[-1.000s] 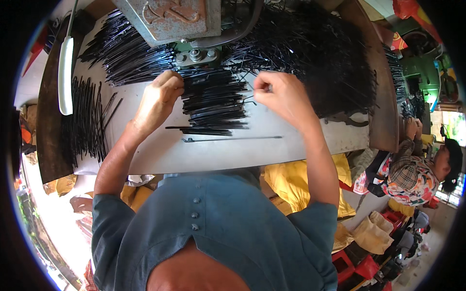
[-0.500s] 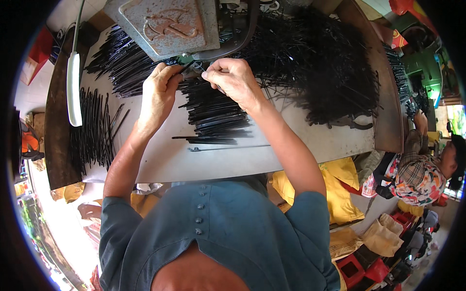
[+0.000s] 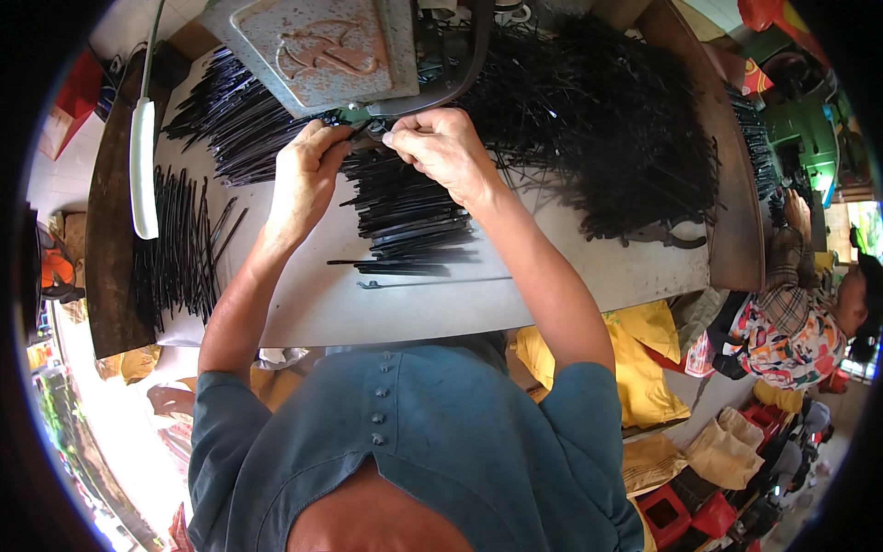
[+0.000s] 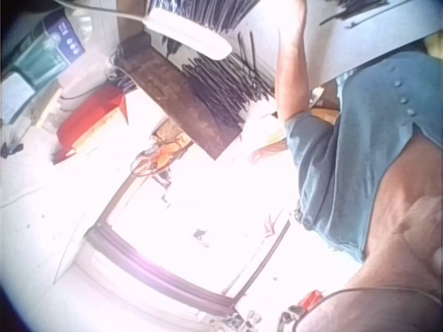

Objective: The person assembles umbrella ribs by picking up wire pieces, aligning them under a machine press, and joining them together by hand.

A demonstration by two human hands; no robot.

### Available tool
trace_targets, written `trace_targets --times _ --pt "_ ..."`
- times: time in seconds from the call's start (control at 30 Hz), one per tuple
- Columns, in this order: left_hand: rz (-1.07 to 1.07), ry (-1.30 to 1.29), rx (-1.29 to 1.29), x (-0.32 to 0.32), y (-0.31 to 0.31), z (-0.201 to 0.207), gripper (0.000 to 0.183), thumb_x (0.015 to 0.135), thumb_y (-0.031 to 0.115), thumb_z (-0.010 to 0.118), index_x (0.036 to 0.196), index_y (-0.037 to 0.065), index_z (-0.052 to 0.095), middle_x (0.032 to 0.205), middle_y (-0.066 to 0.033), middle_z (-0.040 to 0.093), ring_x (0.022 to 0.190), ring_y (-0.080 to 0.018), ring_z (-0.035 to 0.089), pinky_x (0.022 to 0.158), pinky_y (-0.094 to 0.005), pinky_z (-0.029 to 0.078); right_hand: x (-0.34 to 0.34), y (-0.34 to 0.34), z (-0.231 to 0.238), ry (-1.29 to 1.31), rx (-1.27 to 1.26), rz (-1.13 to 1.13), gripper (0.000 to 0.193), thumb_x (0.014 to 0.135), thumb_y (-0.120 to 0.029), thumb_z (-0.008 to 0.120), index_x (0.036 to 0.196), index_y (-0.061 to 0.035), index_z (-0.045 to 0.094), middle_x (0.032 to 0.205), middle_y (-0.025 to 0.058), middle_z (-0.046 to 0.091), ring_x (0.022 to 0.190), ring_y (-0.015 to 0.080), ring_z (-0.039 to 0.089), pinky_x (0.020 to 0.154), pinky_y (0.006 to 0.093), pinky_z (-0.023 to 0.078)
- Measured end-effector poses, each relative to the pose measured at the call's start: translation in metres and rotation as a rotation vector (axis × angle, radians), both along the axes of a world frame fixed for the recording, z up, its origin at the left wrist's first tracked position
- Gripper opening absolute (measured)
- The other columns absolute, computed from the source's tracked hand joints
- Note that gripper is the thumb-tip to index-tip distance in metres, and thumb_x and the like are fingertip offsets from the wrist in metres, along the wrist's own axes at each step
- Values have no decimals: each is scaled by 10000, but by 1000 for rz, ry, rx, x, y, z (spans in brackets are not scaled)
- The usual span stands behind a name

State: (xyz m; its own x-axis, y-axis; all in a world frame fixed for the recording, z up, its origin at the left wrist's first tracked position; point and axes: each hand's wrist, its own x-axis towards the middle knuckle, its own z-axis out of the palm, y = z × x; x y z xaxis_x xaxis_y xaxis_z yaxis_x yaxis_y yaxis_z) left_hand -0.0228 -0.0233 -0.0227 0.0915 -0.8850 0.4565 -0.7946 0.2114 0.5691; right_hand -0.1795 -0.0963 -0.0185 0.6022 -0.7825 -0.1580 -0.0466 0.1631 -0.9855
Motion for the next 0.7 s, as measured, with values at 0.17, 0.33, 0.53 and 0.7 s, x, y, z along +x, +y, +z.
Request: trace_targets --times 0.17,0.33,0.53,0.7 --pt "61 -343 -35 -2 6 -2 180 715 15 520 894 20 534 754 -114 486 611 -268 544 517 -325 453 3 0 -1 11 16 -2 106 760 -126 581 737 -23 571 566 -37 461 454 1 351 371 142 237" --pt "-111 194 126 -26 17 9 124 764 74 545 853 -11 553 654 -125 477 502 -250 501 453 -304 399 3 2 1 0 122 3 150 742 -167 592 728 -18 575 568 -21 474 458 22 374 389 146 265" --pt "-5 -235 72 -5 33 -5 103 722 25 530 819 20 564 696 -120 490 572 -256 511 522 -329 424 4 3 2 -2 129 -3 154 749 -159 597 761 -7 572 559 -27 467 449 13 369 386 147 273" --pt "90 -508 97 46 22 -23 159 639 -14 516 791 31 524 783 -108 469 790 -264 474 689 -357 404 -3 5 -1 -47 136 -66 135 798 -130 551 812 4 555 603 -4 488 431 23 376 369 151 260"
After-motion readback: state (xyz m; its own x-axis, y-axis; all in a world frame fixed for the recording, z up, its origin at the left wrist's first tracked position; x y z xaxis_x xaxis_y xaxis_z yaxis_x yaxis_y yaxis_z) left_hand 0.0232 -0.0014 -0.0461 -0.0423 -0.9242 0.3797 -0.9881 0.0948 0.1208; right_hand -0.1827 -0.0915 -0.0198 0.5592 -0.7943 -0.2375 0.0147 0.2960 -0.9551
